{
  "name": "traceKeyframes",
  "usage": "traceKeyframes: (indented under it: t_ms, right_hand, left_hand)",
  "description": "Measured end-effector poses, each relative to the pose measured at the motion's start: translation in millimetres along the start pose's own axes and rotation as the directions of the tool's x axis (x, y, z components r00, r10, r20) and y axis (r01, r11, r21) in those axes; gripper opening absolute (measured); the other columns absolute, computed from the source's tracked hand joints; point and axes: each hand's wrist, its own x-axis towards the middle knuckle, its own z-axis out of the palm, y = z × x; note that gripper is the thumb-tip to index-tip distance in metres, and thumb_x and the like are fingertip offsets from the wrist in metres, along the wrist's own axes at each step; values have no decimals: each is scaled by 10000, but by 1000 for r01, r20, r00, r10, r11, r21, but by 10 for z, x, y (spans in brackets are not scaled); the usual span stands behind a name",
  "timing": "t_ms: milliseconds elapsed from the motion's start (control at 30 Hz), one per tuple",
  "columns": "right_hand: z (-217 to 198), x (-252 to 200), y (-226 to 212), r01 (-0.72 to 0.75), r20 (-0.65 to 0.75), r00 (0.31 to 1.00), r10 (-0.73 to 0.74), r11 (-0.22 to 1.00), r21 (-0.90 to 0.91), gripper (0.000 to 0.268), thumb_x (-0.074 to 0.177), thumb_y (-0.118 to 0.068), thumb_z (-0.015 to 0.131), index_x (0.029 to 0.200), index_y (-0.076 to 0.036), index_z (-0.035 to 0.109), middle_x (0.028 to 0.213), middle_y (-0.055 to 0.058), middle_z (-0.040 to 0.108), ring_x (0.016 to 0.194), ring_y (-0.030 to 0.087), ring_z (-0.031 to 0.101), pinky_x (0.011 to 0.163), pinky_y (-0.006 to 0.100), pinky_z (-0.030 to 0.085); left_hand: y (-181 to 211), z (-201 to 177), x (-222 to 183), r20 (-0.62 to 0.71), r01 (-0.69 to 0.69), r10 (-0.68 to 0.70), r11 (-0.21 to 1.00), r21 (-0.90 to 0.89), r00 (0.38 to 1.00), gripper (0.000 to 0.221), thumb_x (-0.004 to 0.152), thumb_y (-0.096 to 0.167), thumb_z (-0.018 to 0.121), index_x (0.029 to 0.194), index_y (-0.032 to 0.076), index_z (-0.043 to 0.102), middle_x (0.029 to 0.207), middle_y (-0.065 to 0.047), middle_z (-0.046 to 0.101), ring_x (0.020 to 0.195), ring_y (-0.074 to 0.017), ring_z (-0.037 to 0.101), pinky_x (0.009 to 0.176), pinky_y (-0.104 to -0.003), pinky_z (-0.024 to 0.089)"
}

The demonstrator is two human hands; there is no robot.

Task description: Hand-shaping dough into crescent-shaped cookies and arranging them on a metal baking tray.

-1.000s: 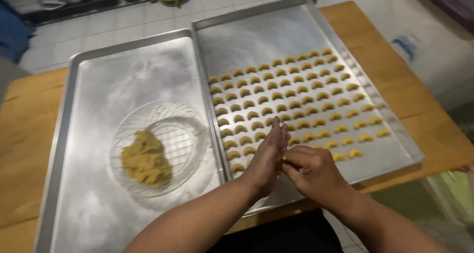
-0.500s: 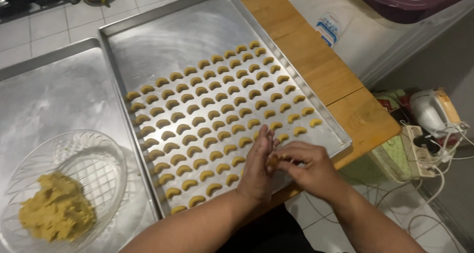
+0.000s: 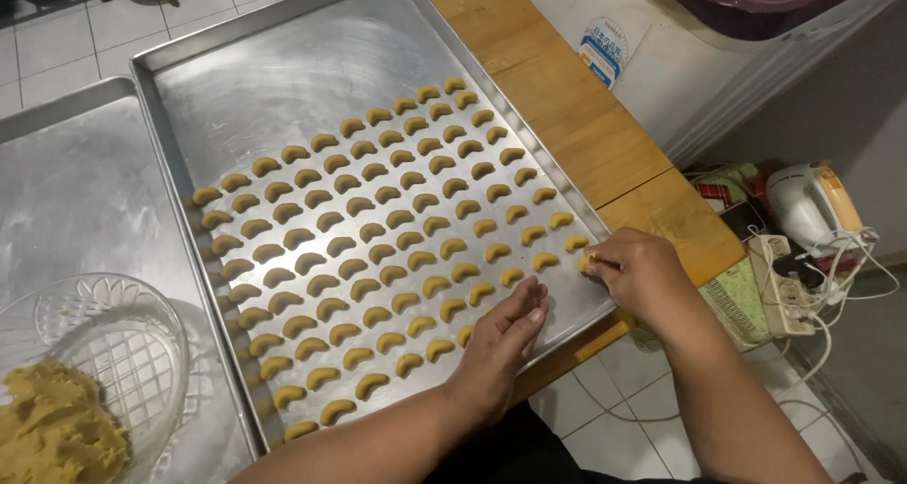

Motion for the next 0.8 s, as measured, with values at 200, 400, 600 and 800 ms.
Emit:
traceKeyframes:
  t_ms: [200,400,600,800]
  right_hand:
    - [-75,29,-46,-25,146,988,54,980,-197,76,842,-227,792,887,-180,831,782,-3,696,741,200,648,670,338,492]
    - [99,4,177,36,181,983,17,957,-286,259,877,-250,746,1120,-184,805,1019,-8,760,898,171,707,785,302,544]
    - [6,-32,23,31,192,981,42,933,-360,382,893,-252,716,1261,-151,728,1142,85,744,962,302,717,818,398,576]
    - [-288,-83,-497,-12,151,987,60,953,-302,422,863,-249,739,1274,-157,716,1048,100,748,908,318,718,787,423,570]
  left_hand:
    - [-36,-20,29,-37,27,-29,998,-59,999,792,900,286,665,1562,28,317,1620,-162,403,1487,-249,405,1181,-375,340]
    - [-59,-30,55,-67,48,-53,996,-71,996,799,890,306,673,1560,36,333,1613,-158,421,1488,-240,409,1186,-364,326]
    - [57,14,1,-137,98,-111,990,-101,984,831,835,321,697,1559,62,383,1563,-113,519,1456,-225,471,1182,-342,325]
    - [237,-101,-125,-166,13,-4,998,55,986,644,868,293,672,1466,80,561,1483,-75,597,1335,-123,529,898,-176,434]
